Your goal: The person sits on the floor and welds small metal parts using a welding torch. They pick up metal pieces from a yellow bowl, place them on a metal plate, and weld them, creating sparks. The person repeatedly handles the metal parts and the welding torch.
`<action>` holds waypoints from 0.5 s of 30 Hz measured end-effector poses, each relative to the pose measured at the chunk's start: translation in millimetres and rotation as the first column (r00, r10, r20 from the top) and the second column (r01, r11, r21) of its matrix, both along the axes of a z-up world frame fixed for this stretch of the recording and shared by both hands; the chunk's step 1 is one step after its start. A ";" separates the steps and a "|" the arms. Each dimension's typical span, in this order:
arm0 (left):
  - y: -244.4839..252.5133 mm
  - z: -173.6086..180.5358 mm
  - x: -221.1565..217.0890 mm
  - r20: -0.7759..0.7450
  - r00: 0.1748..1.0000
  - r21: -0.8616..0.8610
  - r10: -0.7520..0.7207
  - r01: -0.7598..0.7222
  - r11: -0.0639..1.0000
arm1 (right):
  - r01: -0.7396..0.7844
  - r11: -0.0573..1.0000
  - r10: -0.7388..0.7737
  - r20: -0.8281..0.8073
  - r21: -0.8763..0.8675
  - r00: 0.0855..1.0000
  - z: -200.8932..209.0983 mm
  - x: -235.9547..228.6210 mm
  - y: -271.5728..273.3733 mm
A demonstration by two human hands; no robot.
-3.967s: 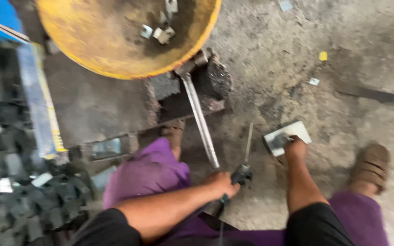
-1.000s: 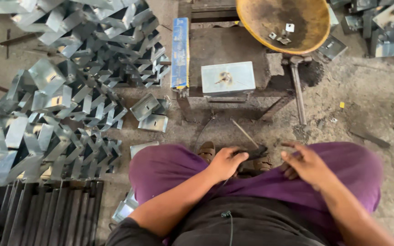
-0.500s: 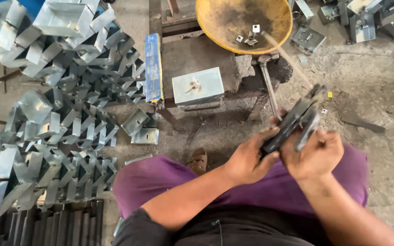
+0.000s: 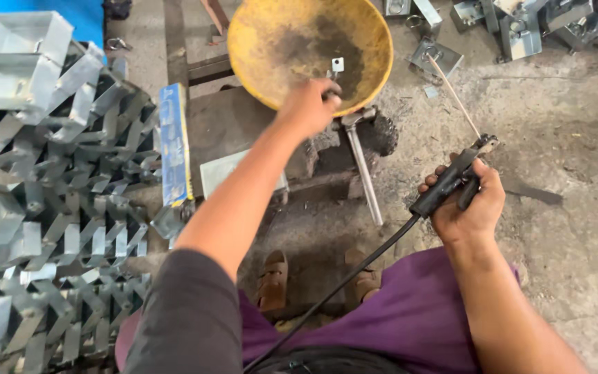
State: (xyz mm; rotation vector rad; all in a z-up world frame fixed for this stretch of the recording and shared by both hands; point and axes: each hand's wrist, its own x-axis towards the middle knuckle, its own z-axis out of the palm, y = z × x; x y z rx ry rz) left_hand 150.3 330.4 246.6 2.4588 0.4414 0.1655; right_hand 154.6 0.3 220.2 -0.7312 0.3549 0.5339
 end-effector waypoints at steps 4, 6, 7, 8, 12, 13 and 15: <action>49.0 -34.2 79.1 -0.152 0.977 0.416 -0.150 0.201 0.887 | 0.001 1.000 -0.003 -0.069 -0.031 0.998 -1.1 11.7 1.8; 61.5 -52.6 108.5 -0.307 0.944 0.480 -0.123 0.266 0.836 | 0.000 1.000 -0.001 -0.039 -0.003 0.999 -3.7 14.3 0.7; 66.1 -61.1 120.7 -0.325 0.936 0.512 -0.136 0.295 0.807 | -0.003 1.000 0.004 -0.024 0.011 1.000 -5.0 15.9 -0.6; 69.2 -69.3 130.7 -0.343 0.928 0.543 -0.148 0.324 0.775 | 0.001 1.000 0.000 -0.018 0.016 1.000 -5.9 17.1 -2.9; 82.4 -90.2 162.1 -0.466 0.874 0.566 -0.138 0.414 0.713 | 0.030 1.000 -0.030 -0.008 0.001 1.000 -10.4 22.7 -7.7; 84.9 -94.7 164.7 -0.507 0.851 0.548 -0.136 0.439 0.712 | 0.032 0.999 -0.032 -0.014 -0.018 0.999 -11.7 24.6 -8.7; 88.6 -100.6 167.6 -0.584 0.801 0.507 -0.131 0.486 0.712 | 0.020 1.000 -0.020 -0.014 0.015 1.000 -14.0 26.6 -10.6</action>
